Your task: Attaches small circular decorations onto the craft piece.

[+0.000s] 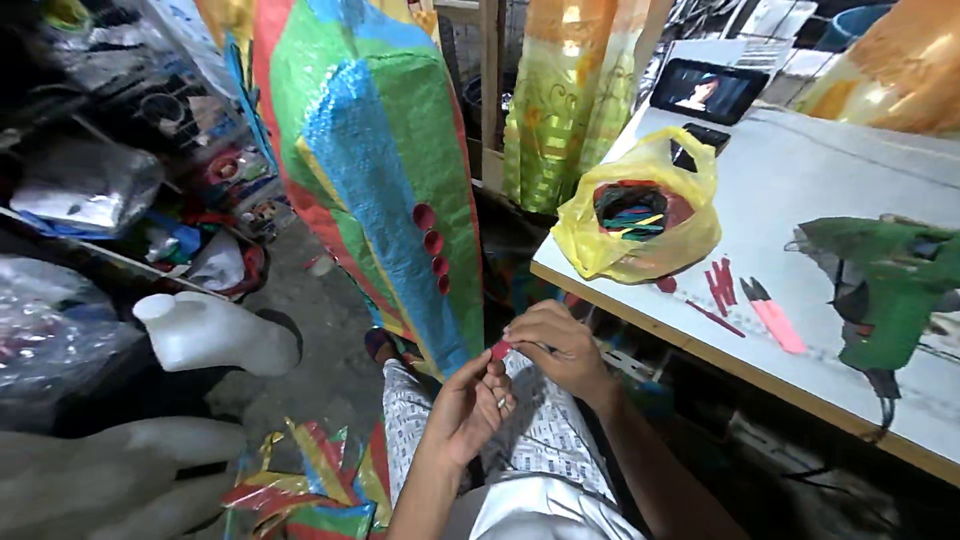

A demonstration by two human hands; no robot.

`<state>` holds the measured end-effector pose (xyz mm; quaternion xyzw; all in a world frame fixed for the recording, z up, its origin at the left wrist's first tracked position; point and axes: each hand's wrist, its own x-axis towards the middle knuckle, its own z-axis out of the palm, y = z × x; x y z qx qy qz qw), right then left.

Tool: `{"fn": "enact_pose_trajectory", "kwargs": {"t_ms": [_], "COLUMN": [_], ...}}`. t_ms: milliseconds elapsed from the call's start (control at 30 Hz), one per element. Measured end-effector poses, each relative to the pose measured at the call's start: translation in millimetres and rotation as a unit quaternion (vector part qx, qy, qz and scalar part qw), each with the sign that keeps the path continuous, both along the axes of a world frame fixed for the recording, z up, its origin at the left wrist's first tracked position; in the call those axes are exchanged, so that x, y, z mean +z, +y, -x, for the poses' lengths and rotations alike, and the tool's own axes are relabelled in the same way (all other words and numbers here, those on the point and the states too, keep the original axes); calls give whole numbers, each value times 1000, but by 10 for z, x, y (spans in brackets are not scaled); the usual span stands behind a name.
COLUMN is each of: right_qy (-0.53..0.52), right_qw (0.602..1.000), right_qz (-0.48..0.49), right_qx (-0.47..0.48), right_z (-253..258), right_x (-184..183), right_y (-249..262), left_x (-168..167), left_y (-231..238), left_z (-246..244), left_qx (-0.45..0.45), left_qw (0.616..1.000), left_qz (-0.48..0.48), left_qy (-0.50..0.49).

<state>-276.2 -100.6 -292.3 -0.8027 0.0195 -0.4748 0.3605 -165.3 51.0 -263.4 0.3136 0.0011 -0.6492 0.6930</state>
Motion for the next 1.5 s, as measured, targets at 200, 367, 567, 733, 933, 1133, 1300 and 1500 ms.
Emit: {"fn": "enact_pose_trajectory", "kwargs": {"t_ms": [200, 367, 567, 733, 933, 1133, 1300, 1500], "right_qy": [127, 187, 210, 228, 184, 37, 94, 110], "right_qw": [985, 974, 970, 963, 968, 953, 912, 913], "right_qz": [-95, -93, -42, -7, -28, -274, -400, -391], "right_qx": [-69, -88, -117, -144, -167, -122, -7, -36], "right_z": [-383, -718, -899, -967, -1026, -983, -1062, -1160], "right_x": [83, 147, 247, 250, 150, -130, -133, -159], "right_y": [-67, -118, -77, -44, -11, -86, -158, -76], "left_x": [-252, -188, -152, -176, -248, -174, -73, 37], "left_y": [-43, -154, -255, -340, -466, -459, -470, -512], "left_z": [-300, -689, -738, -743, -803, -846, -833, -915], "left_qx": [336, 293, 256, 286, 316, 303, 285, 256], "left_qw": [755, 741, 753, 719, 680, 705, 727, 733], "left_qz": [-149, -118, -86, -104, -102, -110, -113, -135], "left_qy": [-543, -593, -600, -625, -654, -632, -614, -616]}}
